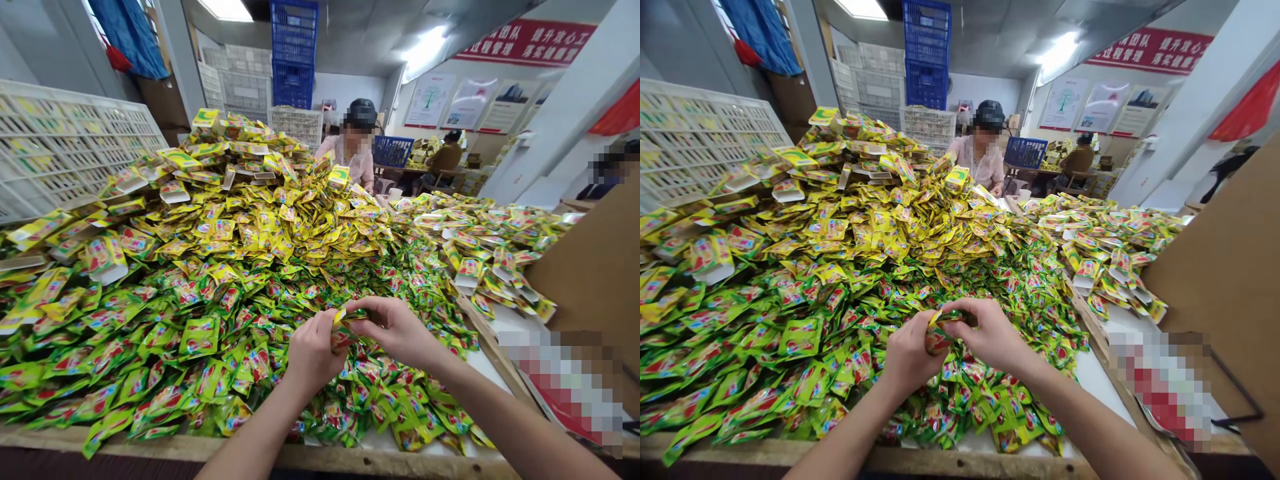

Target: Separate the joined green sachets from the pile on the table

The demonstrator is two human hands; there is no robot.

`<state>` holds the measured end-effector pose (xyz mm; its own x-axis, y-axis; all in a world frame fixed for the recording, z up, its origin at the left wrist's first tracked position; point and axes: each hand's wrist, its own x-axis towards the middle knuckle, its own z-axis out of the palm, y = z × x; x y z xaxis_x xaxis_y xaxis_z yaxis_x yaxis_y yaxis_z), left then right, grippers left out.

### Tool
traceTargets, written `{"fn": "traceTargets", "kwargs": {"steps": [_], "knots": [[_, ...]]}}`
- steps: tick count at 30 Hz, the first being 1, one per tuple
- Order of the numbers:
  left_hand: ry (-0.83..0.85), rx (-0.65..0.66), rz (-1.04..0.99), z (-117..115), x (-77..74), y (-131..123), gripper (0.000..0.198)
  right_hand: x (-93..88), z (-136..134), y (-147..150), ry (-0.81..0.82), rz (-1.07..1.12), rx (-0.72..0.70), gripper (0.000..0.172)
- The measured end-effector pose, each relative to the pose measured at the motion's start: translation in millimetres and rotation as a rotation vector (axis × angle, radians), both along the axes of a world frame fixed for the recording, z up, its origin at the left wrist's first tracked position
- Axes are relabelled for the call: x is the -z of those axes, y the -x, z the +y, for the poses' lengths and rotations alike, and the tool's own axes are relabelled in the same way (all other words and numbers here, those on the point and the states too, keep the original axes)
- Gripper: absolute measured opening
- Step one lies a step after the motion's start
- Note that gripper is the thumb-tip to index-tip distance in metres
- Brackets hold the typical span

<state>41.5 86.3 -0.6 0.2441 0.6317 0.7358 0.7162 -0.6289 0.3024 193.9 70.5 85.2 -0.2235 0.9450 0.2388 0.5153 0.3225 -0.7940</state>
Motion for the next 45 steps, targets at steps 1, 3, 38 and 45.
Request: {"fn": "traceTargets", "kwargs": {"steps": [1, 3, 38, 45], "knots": [[0.017, 0.012, -0.024, -0.4, 0.0, -0.5, 0.040, 3.5, -0.6, 2.6, -0.015, 0.023, 0.059, 0.016], [0.048, 0.013, -0.078, -1.3, -0.3, -2.2, 0.042, 10.1, -1.8, 8.6, -0.066, 0.104, 0.156, 0.017], [0.890, 0.611, -0.815, -1.9, -4.3, -0.4, 0.039, 21.9, -6.0, -6.1, 0.372, 0.453, -0.067, 0.034], [0.796, 0.481, -0.990, 0.1, -3.6, -2.3, 0.027, 35.8, -10.8, 15.9, 0.024, 0.414, 0.307, 0.027]]}}
